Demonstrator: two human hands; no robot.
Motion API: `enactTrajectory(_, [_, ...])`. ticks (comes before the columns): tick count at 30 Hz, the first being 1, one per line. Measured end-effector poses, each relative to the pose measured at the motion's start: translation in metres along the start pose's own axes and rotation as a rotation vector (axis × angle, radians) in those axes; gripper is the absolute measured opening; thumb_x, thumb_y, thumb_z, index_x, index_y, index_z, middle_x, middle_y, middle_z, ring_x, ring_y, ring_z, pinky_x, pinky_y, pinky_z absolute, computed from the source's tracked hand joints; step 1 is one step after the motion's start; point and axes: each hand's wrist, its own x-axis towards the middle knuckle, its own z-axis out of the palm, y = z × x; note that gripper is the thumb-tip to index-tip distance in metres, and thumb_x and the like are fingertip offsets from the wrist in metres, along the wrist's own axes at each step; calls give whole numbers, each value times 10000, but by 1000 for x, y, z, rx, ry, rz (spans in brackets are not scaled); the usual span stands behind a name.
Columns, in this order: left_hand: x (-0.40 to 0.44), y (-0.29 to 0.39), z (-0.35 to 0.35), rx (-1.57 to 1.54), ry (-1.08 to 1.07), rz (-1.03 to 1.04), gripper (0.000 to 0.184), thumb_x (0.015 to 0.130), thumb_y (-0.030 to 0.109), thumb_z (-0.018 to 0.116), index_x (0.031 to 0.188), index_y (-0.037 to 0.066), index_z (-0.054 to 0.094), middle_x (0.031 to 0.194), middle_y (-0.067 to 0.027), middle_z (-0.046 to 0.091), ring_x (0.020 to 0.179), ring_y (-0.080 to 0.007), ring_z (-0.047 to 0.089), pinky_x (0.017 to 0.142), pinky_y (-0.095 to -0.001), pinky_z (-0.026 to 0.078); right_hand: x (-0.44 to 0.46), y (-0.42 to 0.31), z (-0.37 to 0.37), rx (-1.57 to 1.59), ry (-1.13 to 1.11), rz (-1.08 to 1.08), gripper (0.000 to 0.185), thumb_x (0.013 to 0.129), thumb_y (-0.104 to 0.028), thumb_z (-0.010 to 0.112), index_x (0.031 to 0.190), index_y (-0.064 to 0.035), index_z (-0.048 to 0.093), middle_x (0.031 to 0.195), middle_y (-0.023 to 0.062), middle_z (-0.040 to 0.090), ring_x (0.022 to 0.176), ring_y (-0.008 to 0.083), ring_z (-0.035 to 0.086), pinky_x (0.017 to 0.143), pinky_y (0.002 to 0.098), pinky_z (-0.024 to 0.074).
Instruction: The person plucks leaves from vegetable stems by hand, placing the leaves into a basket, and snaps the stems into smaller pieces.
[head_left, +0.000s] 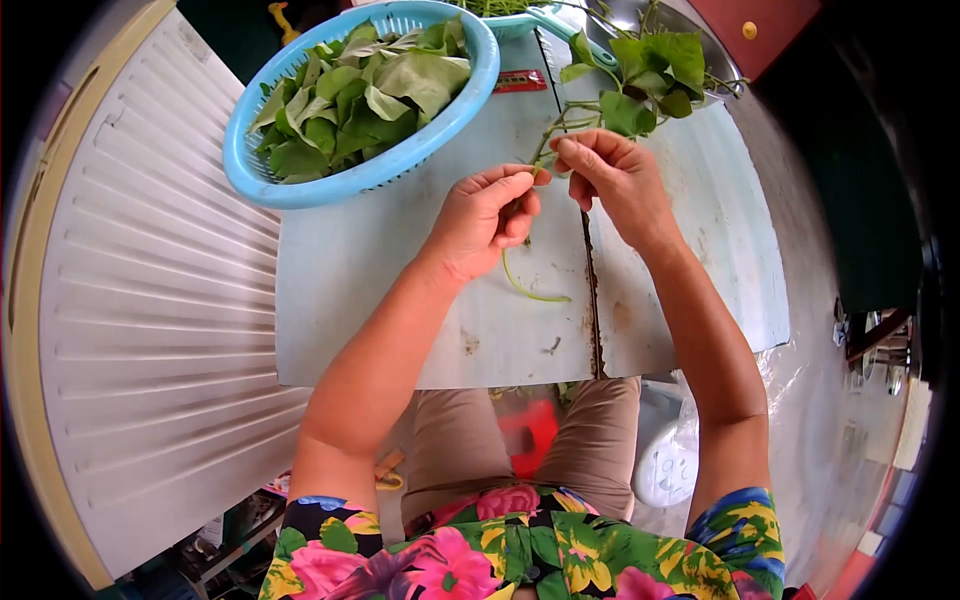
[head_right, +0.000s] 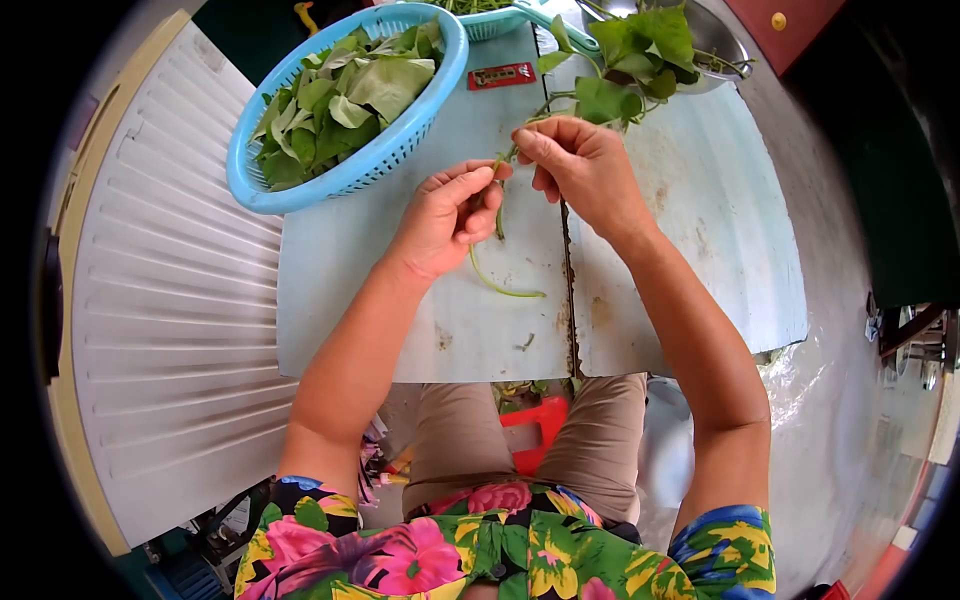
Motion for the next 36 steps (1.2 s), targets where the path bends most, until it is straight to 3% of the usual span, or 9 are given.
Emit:
enactTrajectory(5, [-1, -4, 8, 70, 34, -21, 164, 862, 152, 471, 941, 40, 560, 673, -7, 540, 468, -57, 429, 385, -160, 299, -11, 14, -4, -94, -39, 80, 245, 834, -274, 553, 815, -38, 615, 639, -20, 537, 513, 36, 441, 448, 181, 352])
enactTrajectory(7, [2, -3, 4, -48, 70, 53, 135, 854, 124, 484, 941, 38, 541, 696, -34, 559, 519, -85, 485, 439, -200, 369, -13, 7, -9, -103, -73, 107, 262, 825, -297, 564, 792, -42, 619, 629, -23, 534, 514, 36, 437, 452, 182, 355])
enactTrajectory(10, [7, -1, -9, -188, 42, 116, 106, 861, 115, 470, 932, 53, 520, 741, -43, 564, 571, -104, 493, 484, -207, 383, -15, 10, -20, -255, -474, 147, 321, 750, -357, 642, 734, -36, 631, 630, -19, 540, 557, 54, 466, 493, 199, 382])
enactTrajectory(15, [12, 0, -21, -289, 90, 139, 100, 871, 115, 455, 920, 60, 524, 767, -41, 560, 616, -107, 489, 506, -208, 388, -18, 10, -29, -369, -723, 2, 254, 724, -279, 677, 787, -35, 641, 666, -11, 573, 558, 60, 475, 500, 198, 395])
enactTrajectory(17, [12, 2, -23, -294, 84, 139, 100, 873, 115, 454, 917, 62, 526, 765, -42, 560, 630, -112, 493, 516, -208, 399, -16, 2, -35, -389, -833, 336, 210, 756, -251, 647, 801, -46, 648, 678, -5, 583, 540, 61, 475, 475, 196, 391])
enactTrajectory(24, [11, -1, -17, 27, 276, 223, 110, 867, 118, 467, 931, 42, 514, 765, -60, 560, 646, -147, 547, 574, -256, 479, -15, -5, -42, -298, -678, 249, 241, 846, -231, 526, 972, -46, 615, 658, -5, 585, 522, 48, 474, 439, 185, 378])
enactTrajectory(31, [11, -4, -11, 116, 425, 329, 118, 865, 87, 448, 948, 9, 479, 780, -86, 551, 655, -175, 556, 615, -314, 509, -15, -8, -46, -172, -626, 258, 280, 821, -278, 561, 931, -29, 627, 678, 1, 576, 522, 59, 485, 442, 202, 400])
enactTrajectory(34, [11, -3, -12, 78, 433, 330, 109, 859, 74, 448, 938, 6, 479, 779, -88, 550, 659, -180, 559, 628, -320, 515, -14, -2, -44, -315, -597, 240, 259, 786, -259, 602, 908, -32, 629, 651, -2, 552, 515, 70, 477, 438, 213, 399])
enactTrajectory(36, [11, -3, -14, 62, 432, 334, 109, 858, 73, 451, 938, 6, 479, 780, -90, 550, 659, -181, 560, 632, -320, 516, -14, 3, -39, -486, -573, 244, 198, 768, -155, 613, 923, -33, 625, 605, -8, 531, 499, 67, 457, 443, 215, 379])
